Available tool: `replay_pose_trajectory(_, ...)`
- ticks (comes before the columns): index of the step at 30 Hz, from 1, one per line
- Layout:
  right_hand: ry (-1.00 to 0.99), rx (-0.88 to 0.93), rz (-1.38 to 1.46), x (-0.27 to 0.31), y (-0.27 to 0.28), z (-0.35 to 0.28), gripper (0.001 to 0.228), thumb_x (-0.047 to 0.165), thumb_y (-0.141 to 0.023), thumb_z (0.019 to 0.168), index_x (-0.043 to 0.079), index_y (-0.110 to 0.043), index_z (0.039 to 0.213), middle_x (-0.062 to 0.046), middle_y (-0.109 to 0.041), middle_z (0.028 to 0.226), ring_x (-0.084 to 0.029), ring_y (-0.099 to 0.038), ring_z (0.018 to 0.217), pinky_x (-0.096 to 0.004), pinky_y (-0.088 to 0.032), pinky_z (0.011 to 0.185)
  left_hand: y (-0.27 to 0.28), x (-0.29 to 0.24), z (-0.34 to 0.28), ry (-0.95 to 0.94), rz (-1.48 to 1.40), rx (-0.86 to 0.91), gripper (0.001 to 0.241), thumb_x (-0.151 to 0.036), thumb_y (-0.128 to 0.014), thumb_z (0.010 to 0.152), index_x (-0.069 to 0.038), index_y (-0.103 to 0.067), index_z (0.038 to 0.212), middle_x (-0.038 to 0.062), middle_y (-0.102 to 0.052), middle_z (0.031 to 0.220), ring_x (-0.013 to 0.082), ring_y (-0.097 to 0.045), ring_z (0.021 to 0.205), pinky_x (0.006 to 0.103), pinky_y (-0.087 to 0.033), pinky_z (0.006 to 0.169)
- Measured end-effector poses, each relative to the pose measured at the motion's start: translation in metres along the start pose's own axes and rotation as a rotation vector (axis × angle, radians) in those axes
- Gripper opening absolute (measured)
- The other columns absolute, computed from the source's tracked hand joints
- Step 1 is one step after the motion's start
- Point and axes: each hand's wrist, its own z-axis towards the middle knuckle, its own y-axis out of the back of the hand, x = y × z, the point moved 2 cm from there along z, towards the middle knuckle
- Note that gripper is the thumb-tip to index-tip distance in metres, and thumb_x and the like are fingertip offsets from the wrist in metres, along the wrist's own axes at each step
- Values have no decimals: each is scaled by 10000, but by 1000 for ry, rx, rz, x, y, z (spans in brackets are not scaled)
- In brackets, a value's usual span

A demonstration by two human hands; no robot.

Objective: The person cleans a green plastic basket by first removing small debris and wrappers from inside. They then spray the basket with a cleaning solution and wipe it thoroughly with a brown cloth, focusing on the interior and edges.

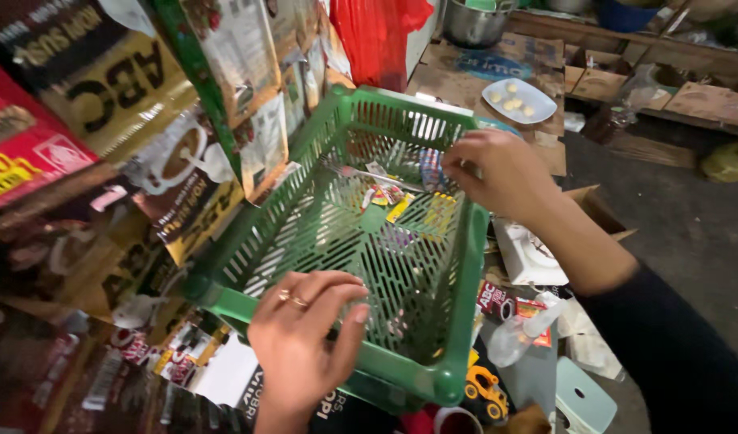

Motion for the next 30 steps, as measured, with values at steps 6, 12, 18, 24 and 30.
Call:
replay_pose_trajectory(6,-432,369,-271,-44,-78,58,376,434,-833,737,96,-790,897,-159,-722,874,-367,-702,861,-476,-565,751,3,6,-1,-21,-29,3,117,-154,-762,784,-125,-711,886,-18,-734,955,222,-678,833,349,-525,758)
replay_pose_trajectory(12,-461,400,-187,-82,-103,63,297,336,-806,695,102,-813,878,-155,-741,863,-328,-728,841,-432,-585,788,4,14,-2,-43,-55,31,139,-188,-771,785,-126,-716,898,-21,-731,966,220,-682,838,357,-523,750)
replay_pose_trajectory(18,-554,145,434,-75,-45,24,198,172,-744,851,46,-777,1000,-65,-727,834,-153,-680,729,-344,-583,675,3,15,-3,-43,-34,39,133,-186,-758,803,-135,-728,922,-19,-743,994,212,-701,873,347,-548,788)
replay_pose_trajectory(24,-357,19,657,-26,27,-79,131,46,-722,915,-3,-727,1037,15,-711,856,-52,-610,800,-232,-521,709,1,6,9,-55,30,106,101,-170,-728,841,-138,-735,936,-5,-748,1008,229,-698,882,361,-541,814)
replay_pose_trajectory(30,-622,-305,759,-20,32,-287,204,-44,-705,913,12,-697,1109,-23,-682,1019,-89,-616,902,-253,-491,766,-7,13,-10,-43,166,274,104,-140,-671,918,-99,-763,945,47,-760,1007,253,-694,846,387,-539,825)
